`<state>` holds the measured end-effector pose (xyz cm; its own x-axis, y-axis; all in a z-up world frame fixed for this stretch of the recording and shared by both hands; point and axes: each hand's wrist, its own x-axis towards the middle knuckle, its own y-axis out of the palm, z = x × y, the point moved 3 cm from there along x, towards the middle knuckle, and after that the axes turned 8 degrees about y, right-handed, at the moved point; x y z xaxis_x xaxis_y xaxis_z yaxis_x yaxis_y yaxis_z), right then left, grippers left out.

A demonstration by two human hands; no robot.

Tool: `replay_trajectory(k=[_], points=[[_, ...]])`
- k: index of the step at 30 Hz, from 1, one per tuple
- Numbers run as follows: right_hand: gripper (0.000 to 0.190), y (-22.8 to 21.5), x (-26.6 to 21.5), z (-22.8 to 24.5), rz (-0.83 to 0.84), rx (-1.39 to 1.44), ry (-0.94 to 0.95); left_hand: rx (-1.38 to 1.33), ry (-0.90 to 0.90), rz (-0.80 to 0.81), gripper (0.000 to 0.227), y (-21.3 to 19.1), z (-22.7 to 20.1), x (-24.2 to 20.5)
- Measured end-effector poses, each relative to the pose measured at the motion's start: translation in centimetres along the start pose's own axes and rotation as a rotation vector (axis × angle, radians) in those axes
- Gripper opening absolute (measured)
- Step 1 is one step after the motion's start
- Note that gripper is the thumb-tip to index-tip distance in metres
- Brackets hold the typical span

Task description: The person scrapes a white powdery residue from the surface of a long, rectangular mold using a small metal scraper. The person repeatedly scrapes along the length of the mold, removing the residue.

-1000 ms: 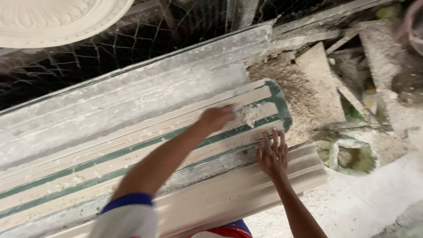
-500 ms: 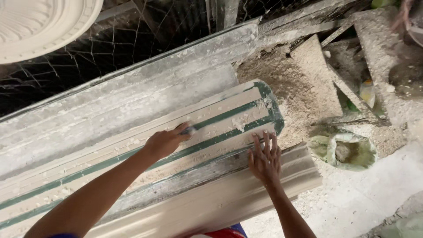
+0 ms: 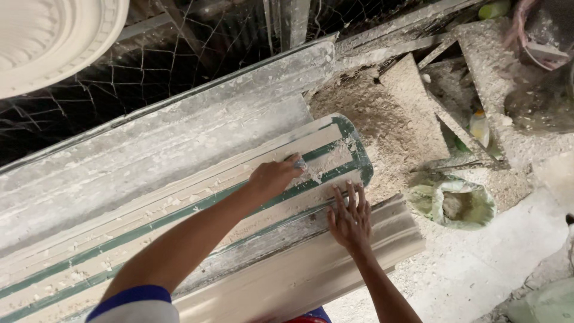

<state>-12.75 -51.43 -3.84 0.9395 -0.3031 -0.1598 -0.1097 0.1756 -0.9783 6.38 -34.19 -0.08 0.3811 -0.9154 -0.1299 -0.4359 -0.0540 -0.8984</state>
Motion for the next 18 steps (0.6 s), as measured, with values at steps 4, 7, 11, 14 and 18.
replay_trajectory(k=[4,7,11,14,18], points=[[0.065,-0.7,-0.7,0.4,-0.037,0.055,-0.021,-0.046,-0.087,0.035,0.021,1.0,-2.2,6.1],[0.066,-2.0,0.1,0.5,-0.032,0.052,-0.007,0.091,0.010,-0.166,0.020,-0.4,-2.6,8.7],[0.066,-2.2,0.0,1.0,-0.038,0.095,0.015,0.040,0.009,0.016,0.021,0.0,-0.7,4.6],[0.064,-2.3,-0.6,1.0,-0.078,0.108,0.009,-0.031,-0.021,-0.020,0.023,0.0,-1.1,4.0],[0.063,-3.0,-0.9,1.1,-0.108,0.098,-0.015,-0.102,-0.130,0.025,0.023,-0.4,-4.9,13.3]])
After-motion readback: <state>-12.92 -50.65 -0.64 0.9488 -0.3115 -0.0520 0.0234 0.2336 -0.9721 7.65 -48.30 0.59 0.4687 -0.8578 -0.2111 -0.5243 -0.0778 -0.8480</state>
